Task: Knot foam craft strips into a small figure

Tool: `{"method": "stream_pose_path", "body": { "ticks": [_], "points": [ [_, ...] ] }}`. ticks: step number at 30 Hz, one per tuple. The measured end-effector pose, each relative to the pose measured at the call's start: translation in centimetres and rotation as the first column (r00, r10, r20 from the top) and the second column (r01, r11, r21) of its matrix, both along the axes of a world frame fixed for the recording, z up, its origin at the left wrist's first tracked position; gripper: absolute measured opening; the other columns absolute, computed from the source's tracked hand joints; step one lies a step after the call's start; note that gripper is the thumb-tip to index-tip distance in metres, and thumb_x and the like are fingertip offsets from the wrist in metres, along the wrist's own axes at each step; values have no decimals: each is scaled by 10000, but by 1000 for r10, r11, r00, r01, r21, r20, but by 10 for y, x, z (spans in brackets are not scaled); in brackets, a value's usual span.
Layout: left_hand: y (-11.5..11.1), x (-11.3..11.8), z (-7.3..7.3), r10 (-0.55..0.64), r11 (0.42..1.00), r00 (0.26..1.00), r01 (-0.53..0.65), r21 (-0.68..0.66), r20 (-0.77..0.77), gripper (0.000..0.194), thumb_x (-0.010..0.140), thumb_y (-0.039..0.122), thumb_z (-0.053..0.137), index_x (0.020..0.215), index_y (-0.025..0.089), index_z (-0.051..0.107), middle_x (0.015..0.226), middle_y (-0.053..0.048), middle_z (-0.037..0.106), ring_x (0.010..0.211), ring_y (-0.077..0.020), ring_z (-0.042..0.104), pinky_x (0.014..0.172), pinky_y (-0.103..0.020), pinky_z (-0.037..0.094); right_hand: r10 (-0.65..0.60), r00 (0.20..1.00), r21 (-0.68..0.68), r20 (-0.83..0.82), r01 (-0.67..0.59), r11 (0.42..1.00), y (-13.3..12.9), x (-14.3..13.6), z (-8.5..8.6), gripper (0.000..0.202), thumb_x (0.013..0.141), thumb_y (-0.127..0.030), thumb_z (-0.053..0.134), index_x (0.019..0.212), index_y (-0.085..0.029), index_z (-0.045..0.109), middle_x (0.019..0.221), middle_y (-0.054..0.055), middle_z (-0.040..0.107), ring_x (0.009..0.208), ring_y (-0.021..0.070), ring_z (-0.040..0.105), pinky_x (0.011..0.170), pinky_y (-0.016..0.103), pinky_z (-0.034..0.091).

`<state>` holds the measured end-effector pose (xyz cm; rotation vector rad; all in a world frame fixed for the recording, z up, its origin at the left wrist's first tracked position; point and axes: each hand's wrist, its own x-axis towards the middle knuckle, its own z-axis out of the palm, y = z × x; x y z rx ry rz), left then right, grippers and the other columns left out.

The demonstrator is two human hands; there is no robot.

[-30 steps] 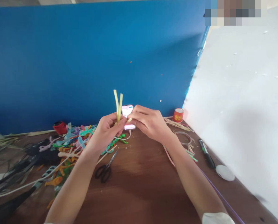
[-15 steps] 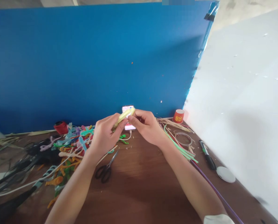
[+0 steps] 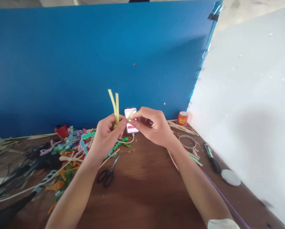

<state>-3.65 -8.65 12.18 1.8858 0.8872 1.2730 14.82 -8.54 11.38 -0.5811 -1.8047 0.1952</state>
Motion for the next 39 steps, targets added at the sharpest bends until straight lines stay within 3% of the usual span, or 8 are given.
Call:
{"method": "stream_pose_path", "body": {
  "ticks": [4,10,18,24,28,34,36,39],
  "points": [
    [3,0,-1,-21,996,995,30,-90,101,213,911,347,602,801,169,567,525,67,454,437,-47,369,414,-169,265,-38,997,229,72,20,973,3,8,0,194,898,-149,663,1046,-255,732,805,12,659,687,121,576,597,259,452],
    [3,-2,-1,-100,981,991,113,-156,94,215,908,348,619,812,158,588,516,76,436,439,-39,348,421,-165,266,-116,974,344,196,43,938,7,12,-1,371,930,-120,613,1241,-312,673,953,42,670,858,147,646,710,283,502],
    [-5,-1,5,-105,983,994,108,-149,28,247,917,365,600,786,157,578,501,78,440,431,-44,345,420,-171,275,-162,946,340,279,60,939,8,13,-5,219,979,-131,517,1064,-229,694,949,64,691,832,154,636,715,290,480],
    [-7,-1,3,-50,998,998,49,-38,-42,216,927,345,573,812,163,583,533,71,454,443,-51,371,417,-176,273,-173,933,191,316,116,975,0,5,0,188,993,-220,512,827,-183,591,749,10,546,631,110,467,577,259,348],
    [-6,-3,0,24,996,987,-10,93,-156,216,943,348,542,831,173,601,555,63,477,450,-58,380,425,-188,269,83,970,-97,229,-62,993,0,2,1,256,993,-247,512,746,-184,526,690,-29,459,602,93,392,562,247,311],
    [-6,0,-3,248,865,938,-101,491,-244,218,939,301,527,789,167,608,587,39,535,488,-67,386,493,-218,305,354,926,-440,-129,-374,817,4,4,1,293,954,-346,589,718,-173,581,644,-37,436,593,92,354,557,258,290],
    [-5,2,-5,245,861,944,-106,498,-222,203,940,296,528,806,168,612,580,45,523,481,-65,375,490,-218,302,345,923,-442,-172,-385,810,3,4,1,292,932,-344,625,697,-172,591,626,-41,431,585,90,346,552,262,276],
    [-5,3,-6,151,928,974,-81,364,-168,183,944,310,534,861,176,626,562,62,458,471,-63,345,458,-207,278,255,954,-409,-158,-298,863,0,2,3,310,884,-336,690,651,-170,573,604,-42,434,575,87,341,527,262,252]
  ]
}}
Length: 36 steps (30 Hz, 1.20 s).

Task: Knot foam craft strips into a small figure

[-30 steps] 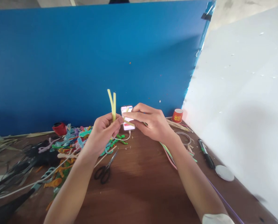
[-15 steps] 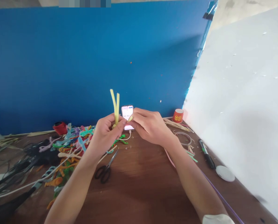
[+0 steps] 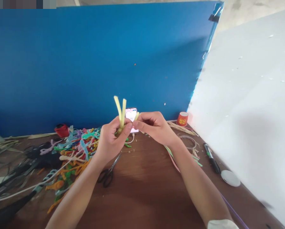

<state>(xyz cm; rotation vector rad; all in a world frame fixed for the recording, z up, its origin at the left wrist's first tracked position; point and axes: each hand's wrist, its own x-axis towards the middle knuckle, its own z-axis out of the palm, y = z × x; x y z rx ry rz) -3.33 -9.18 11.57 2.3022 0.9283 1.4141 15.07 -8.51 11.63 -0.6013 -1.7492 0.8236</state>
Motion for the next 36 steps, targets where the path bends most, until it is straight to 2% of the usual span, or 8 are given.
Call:
{"method": "stream_pose_path", "body": {
  "ticks": [4,9,14,17,19,25,29,36],
  "points": [
    [-1,-1,1,-95,979,984,119,-164,149,179,914,333,584,847,172,627,545,71,378,461,-61,280,416,-204,226,-108,993,92,52,103,990,-4,-2,1,325,879,-347,697,642,-165,568,606,-35,458,561,82,342,500,256,251],
    [-4,0,6,-120,949,972,173,-264,204,192,897,340,595,807,170,603,548,70,363,463,-56,256,418,-204,210,-171,982,308,79,139,941,-9,-4,4,269,919,-292,645,686,-164,607,625,-20,519,551,82,404,494,246,300],
    [-4,-1,8,-130,892,954,232,-388,271,242,889,402,603,798,179,578,533,73,344,454,-57,233,424,-212,191,-326,944,613,45,231,756,-8,0,3,35,883,-168,678,902,-195,690,676,-19,578,561,87,476,505,235,370],
    [-3,-3,7,-133,867,942,261,-425,307,246,890,404,610,790,182,573,522,79,312,452,-59,218,427,-218,162,-389,921,745,12,251,618,-4,3,1,210,869,-135,696,1048,-245,713,780,11,659,655,121,582,576,258,458],
    [-2,-3,6,-128,871,943,256,-419,309,238,891,387,617,780,181,575,525,78,311,456,-59,220,429,-220,156,-418,909,783,-8,266,563,-3,4,1,267,868,-129,700,1093,-273,717,829,22,691,696,134,625,610,270,494],
    [2,-2,5,-133,863,944,260,-432,303,239,894,369,622,763,174,578,530,73,340,466,-58,227,429,-214,164,-472,875,817,107,193,544,-7,8,4,316,923,-123,623,1172,-297,706,964,30,734,800,130,693,667,245,542],
    [3,-2,5,-127,853,945,259,-453,301,257,900,385,613,760,174,567,530,74,343,461,-57,234,423,-204,182,-492,855,807,163,172,566,-5,9,2,269,951,-142,585,1163,-266,696,1009,53,738,867,150,699,713,268,548],
    [-2,-2,7,-108,898,966,196,-393,235,271,880,415,639,783,167,590,556,62,376,475,-59,254,425,-202,183,-539,819,806,197,177,564,-6,4,1,156,971,-141,532,998,-201,673,899,65,700,758,142,639,640,264,468]
  ]
}}
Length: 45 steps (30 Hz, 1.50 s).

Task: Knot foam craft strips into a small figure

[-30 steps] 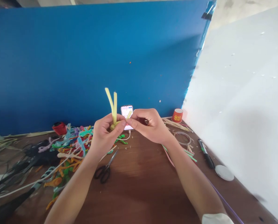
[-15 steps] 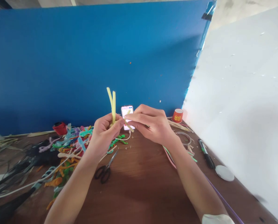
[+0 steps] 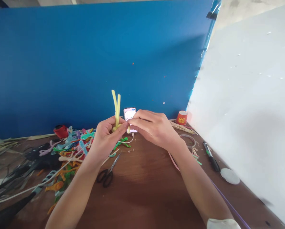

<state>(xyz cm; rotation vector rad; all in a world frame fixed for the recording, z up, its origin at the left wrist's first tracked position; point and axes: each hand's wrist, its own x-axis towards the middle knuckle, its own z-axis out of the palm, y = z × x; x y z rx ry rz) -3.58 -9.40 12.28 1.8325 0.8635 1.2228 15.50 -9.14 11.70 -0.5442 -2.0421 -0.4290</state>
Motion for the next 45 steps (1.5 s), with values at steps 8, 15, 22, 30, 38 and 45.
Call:
{"method": "stream_pose_path", "body": {
  "ticks": [8,15,22,30,38,45],
  "points": [
    [-3,0,-3,136,974,987,-117,193,-88,231,910,376,588,804,172,613,552,60,384,477,-73,287,450,-219,224,-125,991,-134,-38,118,984,-8,-11,1,219,990,-204,478,777,-196,528,744,23,552,641,125,466,580,275,336],
    [-3,3,-6,442,787,874,-269,555,-203,209,920,297,545,737,196,559,492,63,395,448,-86,323,495,-238,239,137,919,-525,-371,-329,785,1,-15,1,321,975,-312,537,684,-189,482,642,-38,424,583,96,360,533,253,293],
    [4,3,-11,442,711,883,-238,661,-157,212,915,298,554,740,193,615,495,44,420,465,-94,333,513,-248,262,112,769,-617,-629,-582,530,-3,-17,4,362,873,-430,683,655,-169,556,601,-55,408,545,73,301,500,245,257],
    [4,1,0,100,993,994,-102,66,38,180,855,346,648,832,168,638,544,69,384,453,-58,274,414,-208,205,35,863,-567,-503,-361,740,1,-20,-1,226,887,-351,682,760,-169,644,702,-11,553,611,98,449,537,252,338],
    [10,2,1,4,971,970,55,-231,244,213,819,301,676,719,167,544,501,94,301,422,-30,198,402,-198,127,-72,988,-8,-134,71,997,11,-3,-6,224,929,-159,614,1135,-235,658,1009,68,696,855,157,650,659,269,473],
    [11,2,1,-44,961,964,112,-251,261,243,830,302,672,693,169,522,476,96,307,418,-27,191,414,-199,130,-58,998,127,-40,62,990,12,-1,-5,145,935,-170,623,1064,-211,677,946,61,724,798,144,671,666,258,496]
  ]
}}
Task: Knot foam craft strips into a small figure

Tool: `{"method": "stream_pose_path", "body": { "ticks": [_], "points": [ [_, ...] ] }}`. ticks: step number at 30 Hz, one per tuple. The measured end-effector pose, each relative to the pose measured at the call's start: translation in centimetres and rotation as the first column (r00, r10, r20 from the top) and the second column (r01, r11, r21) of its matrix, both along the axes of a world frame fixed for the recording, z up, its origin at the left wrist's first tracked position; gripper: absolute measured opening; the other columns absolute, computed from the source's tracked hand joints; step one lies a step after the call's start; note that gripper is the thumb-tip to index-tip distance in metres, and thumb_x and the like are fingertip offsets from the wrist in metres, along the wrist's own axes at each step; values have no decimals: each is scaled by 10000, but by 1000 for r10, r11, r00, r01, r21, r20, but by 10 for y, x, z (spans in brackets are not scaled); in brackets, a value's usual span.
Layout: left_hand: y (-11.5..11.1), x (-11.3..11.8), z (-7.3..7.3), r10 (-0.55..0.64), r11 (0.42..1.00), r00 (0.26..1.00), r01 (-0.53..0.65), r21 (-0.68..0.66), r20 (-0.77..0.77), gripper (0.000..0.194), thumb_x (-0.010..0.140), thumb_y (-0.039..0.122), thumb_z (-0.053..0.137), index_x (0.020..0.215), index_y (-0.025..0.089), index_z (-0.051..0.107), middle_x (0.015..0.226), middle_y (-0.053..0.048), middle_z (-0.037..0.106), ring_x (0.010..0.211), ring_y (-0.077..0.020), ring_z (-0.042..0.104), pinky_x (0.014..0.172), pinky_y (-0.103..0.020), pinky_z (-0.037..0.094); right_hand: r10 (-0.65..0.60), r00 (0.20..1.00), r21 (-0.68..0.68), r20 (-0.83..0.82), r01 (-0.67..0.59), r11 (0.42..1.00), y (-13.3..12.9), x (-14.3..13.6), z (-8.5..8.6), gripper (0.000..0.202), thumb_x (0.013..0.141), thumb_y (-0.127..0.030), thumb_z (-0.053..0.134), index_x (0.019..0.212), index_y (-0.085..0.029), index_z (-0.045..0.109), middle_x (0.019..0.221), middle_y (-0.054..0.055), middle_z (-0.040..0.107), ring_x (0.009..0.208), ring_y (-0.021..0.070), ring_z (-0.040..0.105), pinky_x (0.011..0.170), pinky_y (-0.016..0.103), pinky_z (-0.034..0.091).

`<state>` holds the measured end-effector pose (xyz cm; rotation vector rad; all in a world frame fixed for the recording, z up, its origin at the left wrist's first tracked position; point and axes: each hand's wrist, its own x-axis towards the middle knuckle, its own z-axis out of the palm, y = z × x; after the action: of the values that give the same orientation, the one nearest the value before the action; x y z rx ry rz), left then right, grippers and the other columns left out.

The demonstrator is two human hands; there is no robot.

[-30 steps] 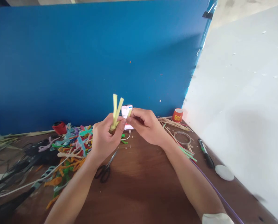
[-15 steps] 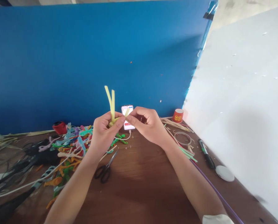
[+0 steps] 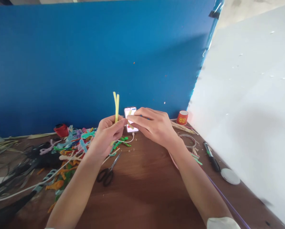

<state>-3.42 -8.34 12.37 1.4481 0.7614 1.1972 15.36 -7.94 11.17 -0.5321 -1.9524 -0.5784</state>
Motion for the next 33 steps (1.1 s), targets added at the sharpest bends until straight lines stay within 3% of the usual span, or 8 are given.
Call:
{"method": "stream_pose_path", "body": {
  "ticks": [7,14,19,22,25,27,29,33],
  "points": [
    [5,-1,-6,-17,999,999,19,42,-43,253,816,351,706,721,163,565,492,91,321,421,-33,200,408,-207,127,7,1000,-92,26,-4,996,0,0,-2,141,972,-150,541,1004,-204,668,935,64,716,829,151,670,690,269,488],
    [-2,-4,-8,142,925,960,-41,377,-243,230,858,360,672,773,157,602,553,65,382,483,-59,283,435,-208,205,56,994,-390,-98,-90,917,-6,-6,1,212,1004,-253,495,809,-192,553,775,16,553,637,106,475,583,253,369],
    [-4,-2,-9,343,811,865,-77,580,-365,206,906,328,586,779,166,608,545,66,401,475,-64,291,457,-214,233,108,943,-617,-315,-289,732,-8,-12,3,323,965,-269,528,666,-198,430,619,-46,389,544,87,325,502,253,255],
    [1,-1,-14,511,678,772,-93,729,-377,224,912,308,554,749,163,606,523,65,402,465,-65,292,483,-229,237,70,891,-722,-449,-408,558,-7,-16,1,332,951,-326,541,657,-188,474,608,-46,388,550,89,318,509,258,251],
    [5,1,-18,572,611,740,-97,786,-354,232,909,298,544,732,158,602,528,56,430,466,-65,321,498,-234,249,-15,850,-750,-526,-455,479,-8,-19,-1,310,930,-345,569,672,-176,534,617,-41,413,562,89,331,530,263,263],
    [6,2,-19,534,659,767,-114,744,-355,203,904,295,554,772,157,622,533,55,449,466,-65,329,495,-228,256,-82,848,-763,-524,-424,488,-9,-20,0,303,919,-336,586,666,-175,544,600,-45,404,552,86,328,524,265,250],
    [5,2,-18,431,762,834,-132,634,-345,183,900,313,576,825,159,639,541,60,447,467,-64,321,477,-219,251,-105,855,-761,-507,-387,521,-12,-20,1,307,917,-338,597,661,-175,545,596,-46,409,548,85,337,519,266,245],
    [6,2,-14,201,925,952,-108,365,-229,212,874,372,640,864,160,652,555,67,392,461,-57,285,429,-207,202,-40,897,-709,-441,-321,628,-14,-16,4,298,943,-338,578,692,-178,567,644,-28,484,582,93,400,539,259,307]
  ]
}}
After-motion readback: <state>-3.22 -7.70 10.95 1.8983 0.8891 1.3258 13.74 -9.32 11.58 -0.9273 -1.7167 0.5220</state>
